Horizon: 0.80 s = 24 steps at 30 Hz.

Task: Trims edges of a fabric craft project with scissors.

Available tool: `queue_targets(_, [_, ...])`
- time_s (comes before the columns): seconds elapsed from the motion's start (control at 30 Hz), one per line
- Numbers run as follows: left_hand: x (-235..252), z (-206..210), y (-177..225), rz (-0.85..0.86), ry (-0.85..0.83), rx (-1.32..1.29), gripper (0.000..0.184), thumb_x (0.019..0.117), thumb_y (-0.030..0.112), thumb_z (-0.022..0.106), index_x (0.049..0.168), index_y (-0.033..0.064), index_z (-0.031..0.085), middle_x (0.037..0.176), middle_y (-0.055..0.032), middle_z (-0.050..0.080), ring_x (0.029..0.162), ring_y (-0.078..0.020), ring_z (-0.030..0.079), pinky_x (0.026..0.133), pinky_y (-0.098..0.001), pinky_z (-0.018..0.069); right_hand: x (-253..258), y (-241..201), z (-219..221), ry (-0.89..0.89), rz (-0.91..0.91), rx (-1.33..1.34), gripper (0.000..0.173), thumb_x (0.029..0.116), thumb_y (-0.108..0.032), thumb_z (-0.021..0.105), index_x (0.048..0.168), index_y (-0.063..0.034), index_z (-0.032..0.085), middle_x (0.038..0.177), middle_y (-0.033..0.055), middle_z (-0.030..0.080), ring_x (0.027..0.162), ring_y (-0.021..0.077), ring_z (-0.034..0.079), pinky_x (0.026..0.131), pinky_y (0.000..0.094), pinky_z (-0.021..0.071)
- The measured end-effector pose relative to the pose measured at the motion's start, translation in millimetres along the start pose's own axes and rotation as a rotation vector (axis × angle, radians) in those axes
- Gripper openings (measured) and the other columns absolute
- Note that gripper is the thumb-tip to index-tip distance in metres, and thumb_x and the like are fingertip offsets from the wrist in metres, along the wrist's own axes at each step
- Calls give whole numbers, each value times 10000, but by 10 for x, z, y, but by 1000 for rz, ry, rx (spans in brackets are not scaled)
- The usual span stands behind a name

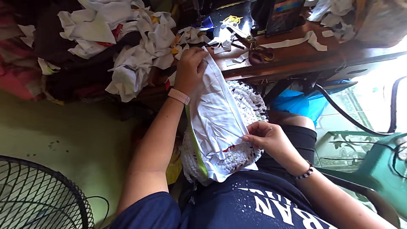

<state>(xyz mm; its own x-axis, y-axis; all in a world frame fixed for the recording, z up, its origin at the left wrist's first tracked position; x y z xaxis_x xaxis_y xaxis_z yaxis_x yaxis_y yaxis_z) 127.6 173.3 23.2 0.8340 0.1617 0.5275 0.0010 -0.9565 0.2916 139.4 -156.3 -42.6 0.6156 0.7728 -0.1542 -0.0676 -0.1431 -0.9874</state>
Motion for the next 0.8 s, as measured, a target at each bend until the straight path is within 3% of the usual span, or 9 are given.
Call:
queue_targets(0.33, [25,17,-18,10,-65,7,388,991,23,503,1337,37,679,1396,-161,641,1234,-363,604,1083,-455,429,7,9,-26,-29,11,-9,135,870,-161,801,890,-75,698,715,-27,697,550,36,624,509,191,534])
queue_targets(0.57, [25,18,-13,30,-47,13,382,979,1,505,1307,35,697,1289,-155,700,1197,-368,617,1060,-462,446,2,32,-44,-33,7,38,133,876,-135,793,873,-68,678,703,-8,697,532,64,632,493,207,541])
queue_targets(0.8, [26,34,-26,21,-51,21,344,991,34,519,1274,36,715,1287,-167,687,1175,-370,611,1042,-466,453,5,30,-43,-42,17,26,132,873,-120,793,858,-74,670,688,-13,687,516,56,617,483,200,530])
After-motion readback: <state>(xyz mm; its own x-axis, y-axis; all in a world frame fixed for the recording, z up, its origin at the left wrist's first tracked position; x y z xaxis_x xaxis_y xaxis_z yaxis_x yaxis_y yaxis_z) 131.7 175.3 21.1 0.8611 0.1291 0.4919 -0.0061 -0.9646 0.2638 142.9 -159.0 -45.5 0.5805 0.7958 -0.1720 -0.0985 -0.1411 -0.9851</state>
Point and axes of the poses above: each hand's wrist, its own x-axis towards the middle knuckle, its own z-axis out of the palm, y = z × x, the point moved 1 cm from there along x, towards the middle knuckle
